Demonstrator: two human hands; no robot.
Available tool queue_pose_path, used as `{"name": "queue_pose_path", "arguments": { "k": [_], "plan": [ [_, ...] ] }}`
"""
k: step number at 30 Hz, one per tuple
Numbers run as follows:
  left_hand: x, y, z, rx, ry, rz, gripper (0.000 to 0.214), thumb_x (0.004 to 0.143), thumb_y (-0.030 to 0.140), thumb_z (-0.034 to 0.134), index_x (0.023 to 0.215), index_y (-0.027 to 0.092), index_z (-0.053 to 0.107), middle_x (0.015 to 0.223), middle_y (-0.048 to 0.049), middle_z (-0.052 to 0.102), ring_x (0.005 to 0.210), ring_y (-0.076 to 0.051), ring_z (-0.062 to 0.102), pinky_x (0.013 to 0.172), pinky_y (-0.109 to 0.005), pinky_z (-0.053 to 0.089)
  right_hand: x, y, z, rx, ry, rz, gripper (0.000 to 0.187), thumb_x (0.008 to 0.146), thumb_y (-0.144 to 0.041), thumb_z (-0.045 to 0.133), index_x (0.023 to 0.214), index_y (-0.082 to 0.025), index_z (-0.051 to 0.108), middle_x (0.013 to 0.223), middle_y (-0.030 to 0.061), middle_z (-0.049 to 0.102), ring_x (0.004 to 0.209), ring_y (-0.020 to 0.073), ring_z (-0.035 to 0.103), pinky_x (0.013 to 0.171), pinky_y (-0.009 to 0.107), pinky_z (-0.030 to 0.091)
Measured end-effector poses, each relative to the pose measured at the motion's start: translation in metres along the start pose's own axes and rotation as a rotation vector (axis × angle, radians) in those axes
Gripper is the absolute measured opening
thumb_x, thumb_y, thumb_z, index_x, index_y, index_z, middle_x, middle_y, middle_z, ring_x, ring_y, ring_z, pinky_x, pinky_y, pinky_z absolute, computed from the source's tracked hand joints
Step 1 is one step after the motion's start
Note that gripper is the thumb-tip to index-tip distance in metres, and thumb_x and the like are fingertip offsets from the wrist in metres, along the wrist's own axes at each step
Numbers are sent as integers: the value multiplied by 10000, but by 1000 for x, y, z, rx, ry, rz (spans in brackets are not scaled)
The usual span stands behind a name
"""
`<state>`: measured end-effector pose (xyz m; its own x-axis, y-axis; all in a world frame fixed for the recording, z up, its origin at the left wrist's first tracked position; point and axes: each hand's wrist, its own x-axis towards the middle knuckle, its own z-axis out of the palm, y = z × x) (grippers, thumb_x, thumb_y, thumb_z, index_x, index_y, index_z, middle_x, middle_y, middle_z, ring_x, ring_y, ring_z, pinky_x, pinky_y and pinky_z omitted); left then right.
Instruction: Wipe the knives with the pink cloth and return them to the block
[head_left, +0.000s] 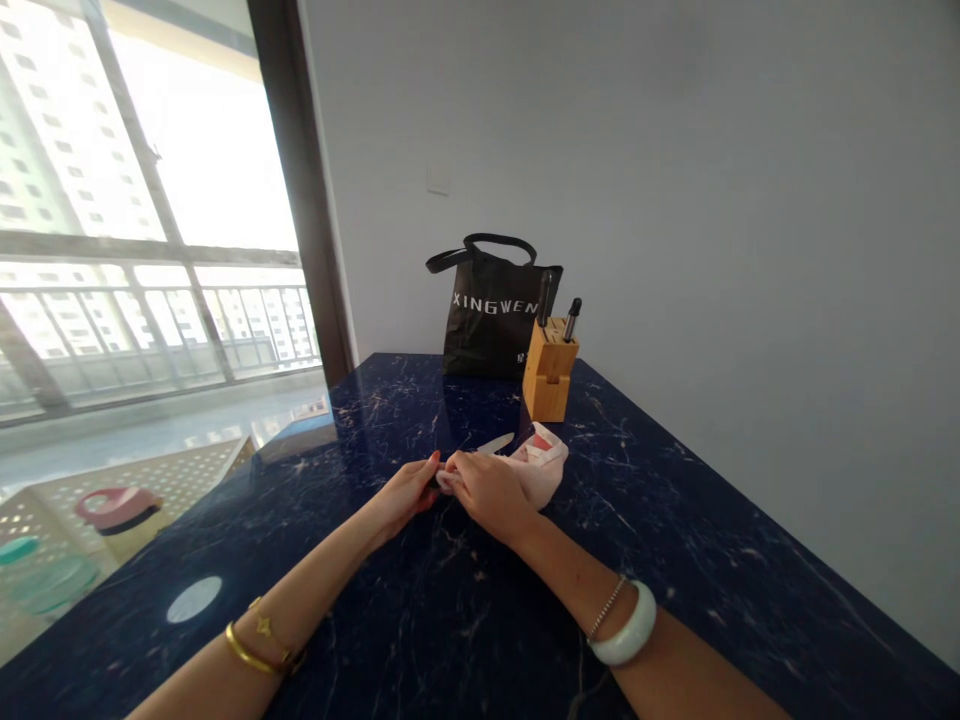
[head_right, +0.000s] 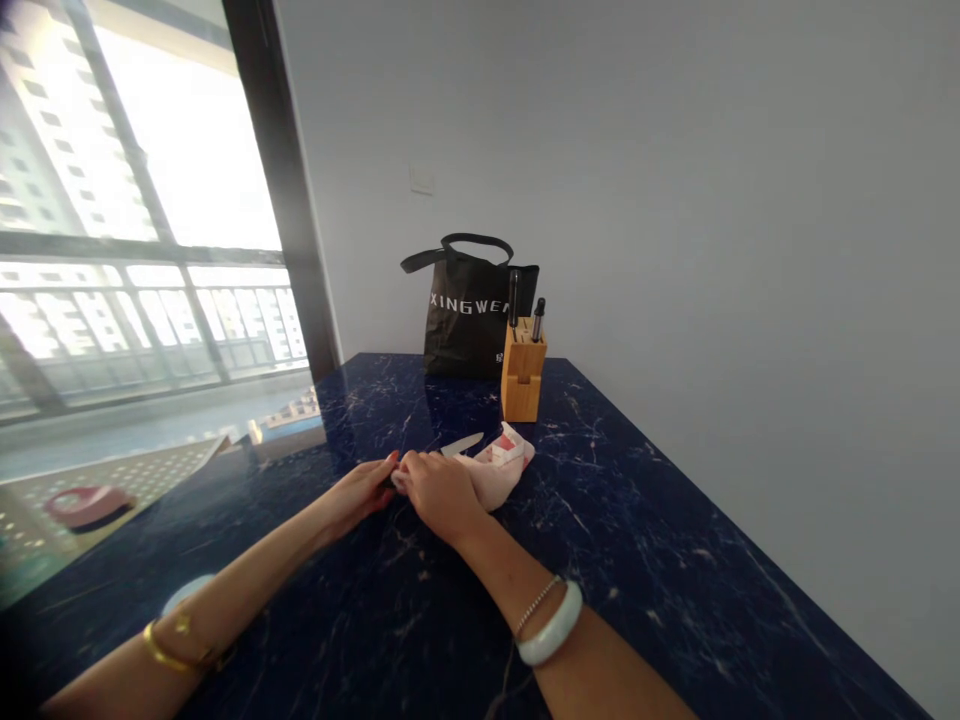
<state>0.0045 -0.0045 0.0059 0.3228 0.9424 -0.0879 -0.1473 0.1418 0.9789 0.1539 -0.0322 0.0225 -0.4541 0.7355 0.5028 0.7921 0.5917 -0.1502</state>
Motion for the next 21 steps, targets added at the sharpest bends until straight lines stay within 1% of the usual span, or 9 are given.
{"name": "queue_pose_path", "arguments": {
  "k": [2, 3, 5, 9, 12, 14, 16, 21],
  "plan": [
    [2, -2, -1, 119, 24, 36, 398, 712, 498, 564, 605, 115, 570, 462, 21, 487, 367, -37, 324, 367, -169, 197, 0, -2, -1, -21, -6, -37, 177, 891, -319, 377, 893, -183, 490, 823, 29, 592, 795, 152, 536, 693, 254, 321],
    [3, -2, -1, 172, 32, 44, 427, 698, 532, 555, 589, 119, 559, 440, 29, 465, 356, -37, 302, 366, -174, 174, 0, -2, -2, -36, -5, -33, 185, 891, -329, 375, 891, -184, 491, 818, 29, 593, 791, 154, 536, 692, 258, 318],
    [4, -4, -2, 253, 40, 50, 464, 689, 573, 526, 565, 126, 548, 419, 33, 444, 344, -39, 275, 369, -183, 156, 1, 0, -4, -68, 4, 19, 177, 890, -321, 376, 891, -186, 491, 807, 26, 595, 786, 156, 541, 678, 257, 311],
    [6, -4, -3, 312, 71, 63, 471, 704, 569, 496, 529, 133, 535, 400, 30, 423, 337, -43, 269, 377, -191, 168, 2, 10, -6, -112, 37, 170, 127, 882, -278, 392, 896, -196, 488, 812, 13, 606, 764, 154, 552, 632, 253, 293],
    [6, -1, -6, 295, 145, 99, 435, 715, 538, 493, 593, 127, 566, 425, 32, 431, 356, -49, 305, 384, -180, 194, 0, 15, -6, -125, 42, 228, 119, 874, -273, 402, 905, -198, 489, 808, 13, 610, 754, 157, 554, 623, 254, 289],
    [6, 1, -8, 272, 190, 135, 416, 717, 522, 498, 657, 120, 588, 460, 27, 461, 369, -50, 324, 386, -174, 206, -1, 14, -5, -99, 14, 191, 128, 870, -291, 410, 902, -202, 496, 792, 8, 609, 748, 154, 554, 632, 250, 296],
    [7, 3, -11, 252, 221, 170, 406, 710, 513, 515, 705, 116, 598, 494, 20, 495, 375, -49, 341, 386, -170, 216, -1, 10, -3, -64, -30, 110, 143, 859, -324, 432, 888, -206, 506, 775, 4, 603, 737, 149, 550, 652, 247, 306],
    [10, 4, -12, 189, 240, 248, 381, 678, 466, 577, 832, 118, 600, 595, 0, 568, 435, -68, 443, 415, -175, 304, -3, -8, 0, -28, -94, -51, 206, 843, -387, 451, 901, -204, 525, 771, 11, 591, 739, 146, 538, 703, 255, 326]
  ]
}}
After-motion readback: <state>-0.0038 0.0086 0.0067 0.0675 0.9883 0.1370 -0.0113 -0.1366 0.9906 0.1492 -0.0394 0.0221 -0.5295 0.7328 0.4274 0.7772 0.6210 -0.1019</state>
